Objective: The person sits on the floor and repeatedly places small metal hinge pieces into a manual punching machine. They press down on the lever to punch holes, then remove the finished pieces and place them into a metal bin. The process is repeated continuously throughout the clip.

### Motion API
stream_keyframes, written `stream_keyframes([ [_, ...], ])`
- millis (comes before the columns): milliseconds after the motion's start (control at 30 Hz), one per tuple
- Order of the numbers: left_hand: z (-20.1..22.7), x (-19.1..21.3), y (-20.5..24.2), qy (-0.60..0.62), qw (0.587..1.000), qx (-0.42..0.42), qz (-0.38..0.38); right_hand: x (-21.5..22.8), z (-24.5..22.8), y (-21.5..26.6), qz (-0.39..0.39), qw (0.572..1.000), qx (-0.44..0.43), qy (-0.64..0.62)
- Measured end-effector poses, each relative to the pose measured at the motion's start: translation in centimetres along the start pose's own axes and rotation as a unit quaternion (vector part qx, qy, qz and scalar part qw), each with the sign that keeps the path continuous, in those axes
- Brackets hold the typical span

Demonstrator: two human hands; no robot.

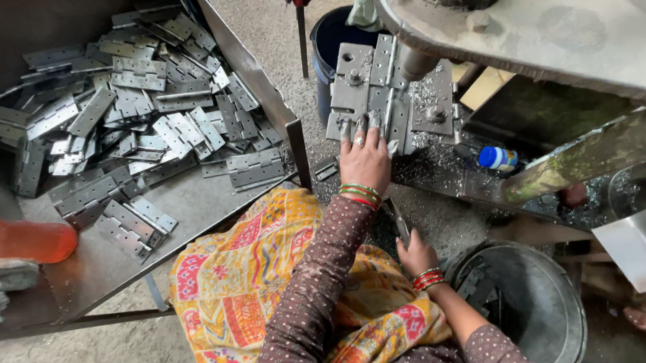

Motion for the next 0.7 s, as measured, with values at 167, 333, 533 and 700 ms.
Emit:
stream_keyframes([
  [167, 0.1, -1.4, -1.1, -0.034, 0.999, 0.003, -0.025, 5.5, -1.6, -0.1, -0.081, 0.996, -0.027, -0.021],
  [333, 0.5, -4.3, -3.1, -0.043, 0.998, 0.023, -0.04, 9.7, -1.8, 1.0, -0.161, 0.987, -0.023, 0.02],
  [533, 0.3, -3.7, -4.3, -0.026, 0.999, 0.026, -0.024, 2.9, -0.6, -0.4, 0.01, 1.0, -0.019, 0.005],
  [700, 0.2, -2.5, -2.7, -0.025, 0.999, 0.009, -0.037, 2.5, -0.5, -0.3, -0.023, 0.999, -0.017, -0.035],
])
Point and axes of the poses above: each hand's wrist, its own y-axis away from the middle knuckle, its own x-axis out of the back of the hand, z = x × y, the point moved 5 cm from there along -y, towards the middle knuckle, and after that the axes turned 7 degrees about -z, right-handed, at the moved point
